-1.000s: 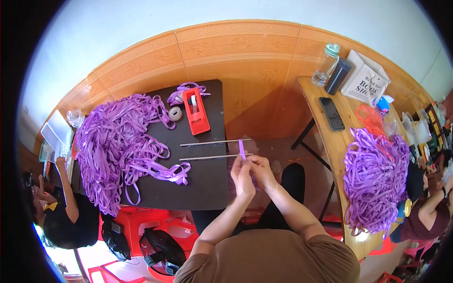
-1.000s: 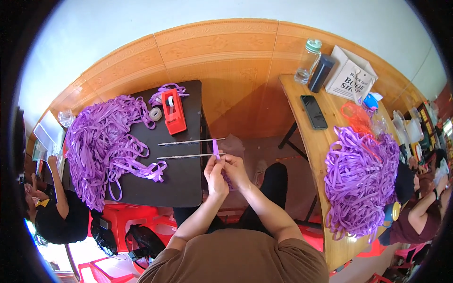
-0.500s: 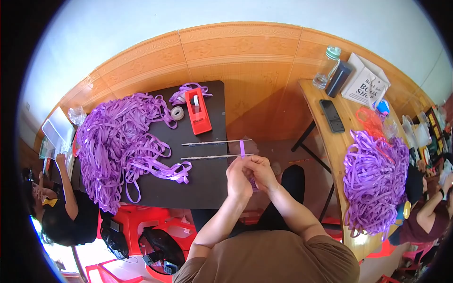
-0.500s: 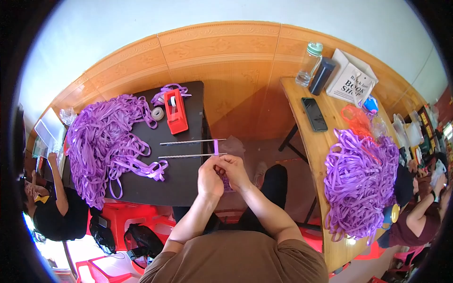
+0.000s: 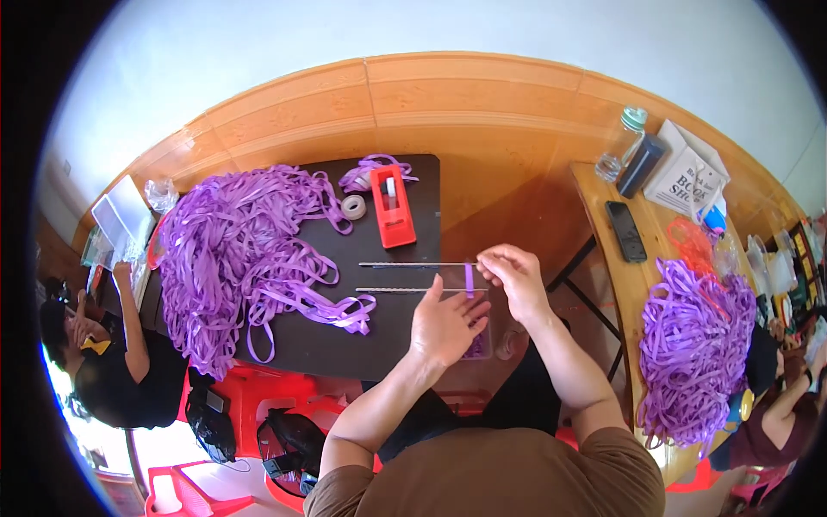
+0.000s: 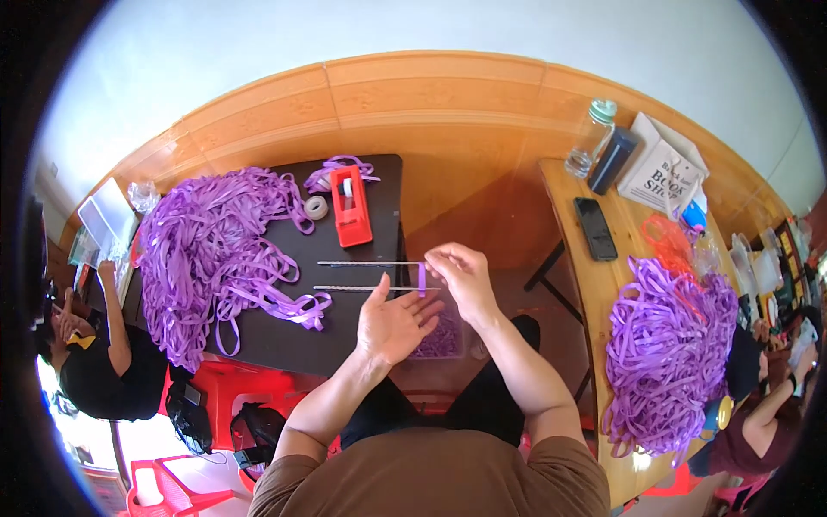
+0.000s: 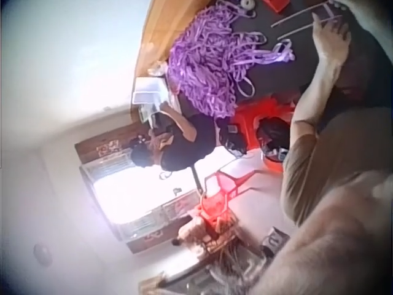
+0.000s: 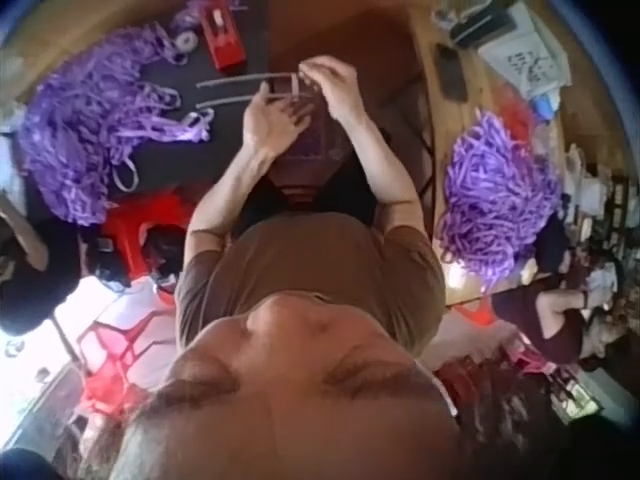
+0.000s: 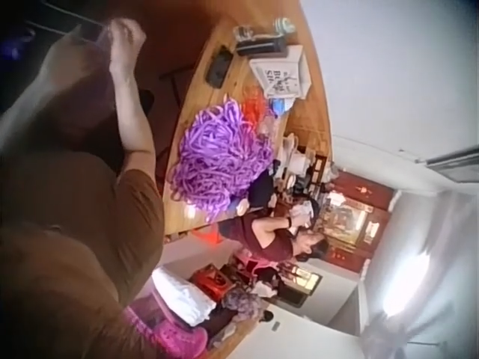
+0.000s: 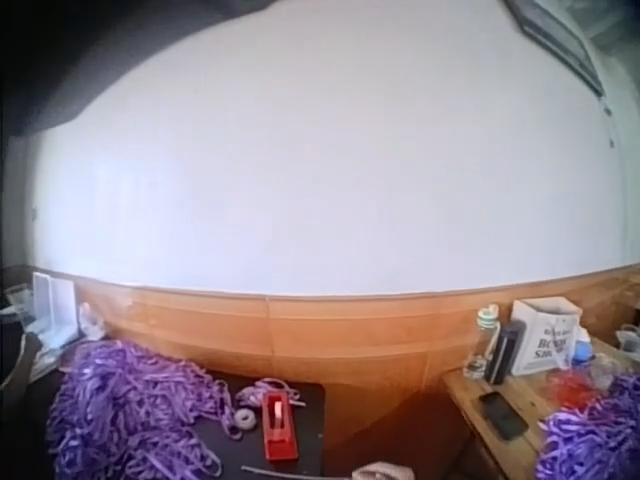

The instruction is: Wrapping purple ribbon strips around a dual-rod jig to create craft items.

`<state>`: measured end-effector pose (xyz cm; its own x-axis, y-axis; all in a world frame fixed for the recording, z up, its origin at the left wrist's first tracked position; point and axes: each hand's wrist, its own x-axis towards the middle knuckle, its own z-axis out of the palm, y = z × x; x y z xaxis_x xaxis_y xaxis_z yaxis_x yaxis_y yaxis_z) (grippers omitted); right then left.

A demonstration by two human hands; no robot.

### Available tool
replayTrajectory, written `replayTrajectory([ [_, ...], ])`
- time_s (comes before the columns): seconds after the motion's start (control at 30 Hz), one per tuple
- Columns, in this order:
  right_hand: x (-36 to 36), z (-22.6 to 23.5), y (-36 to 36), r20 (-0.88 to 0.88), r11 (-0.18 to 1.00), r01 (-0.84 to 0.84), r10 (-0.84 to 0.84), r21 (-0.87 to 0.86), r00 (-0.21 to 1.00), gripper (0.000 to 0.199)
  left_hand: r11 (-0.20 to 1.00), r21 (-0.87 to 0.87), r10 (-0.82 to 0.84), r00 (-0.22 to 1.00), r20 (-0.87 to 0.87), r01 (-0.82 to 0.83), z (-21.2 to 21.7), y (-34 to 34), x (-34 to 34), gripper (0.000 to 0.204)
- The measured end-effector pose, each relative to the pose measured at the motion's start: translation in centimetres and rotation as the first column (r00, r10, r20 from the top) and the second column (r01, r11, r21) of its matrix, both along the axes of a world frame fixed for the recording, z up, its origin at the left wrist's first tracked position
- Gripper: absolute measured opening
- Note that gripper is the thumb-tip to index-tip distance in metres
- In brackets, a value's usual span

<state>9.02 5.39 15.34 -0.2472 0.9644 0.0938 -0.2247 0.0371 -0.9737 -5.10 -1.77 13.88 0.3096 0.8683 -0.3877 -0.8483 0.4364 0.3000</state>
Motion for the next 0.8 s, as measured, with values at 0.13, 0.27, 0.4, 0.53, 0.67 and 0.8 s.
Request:
replayTrajectory([
  [0.13,-5.1,1.3,4.5,0.084,0.988,-0.156,0.156,-0.008,0.984,0.017,1.0,0.022,0.015,0.999,0.035,-0.016,-0.3,-0.2,-0.1,0.088],
  [0.27,-10.8,0.0,8.8,0.37,0.959,-0.178,0.087,0.22,0.925,0.02,0.999,0.042,-0.002,0.999,0.038,0.0,-0.5,-0.2,-0.1,0.095],
  [0.4,-13.9,0.2,10.7,0.333,0.99,-0.127,0.14,-0.062,0.933,0.02,0.999,-0.024,0.021,0.999,0.024,-0.021,0.2,-0.2,0.2,0.093],
  [0.53,-15.0,0.5,10.6,0.249,0.988,-0.081,0.113,-0.135,0.962,0.015,1.0,0.011,0.0,1.0,0.027,-0.001,0.1,-0.1,0.1,0.085],
  [0.67,-15.1,1.3,9.6,0.03,0.979,-0.117,0.124,-0.166,0.992,0.012,1.0,0.012,0.005,0.999,0.034,-0.006,-0.2,-0.1,0.2,0.078],
  [0.8,-14.4,3.1,7.9,-0.091,0.972,-0.162,0.148,-0.172,0.985,0.009,1.0,-0.009,0.007,1.0,0.021,-0.007,0.0,-0.1,0.2,0.074],
])
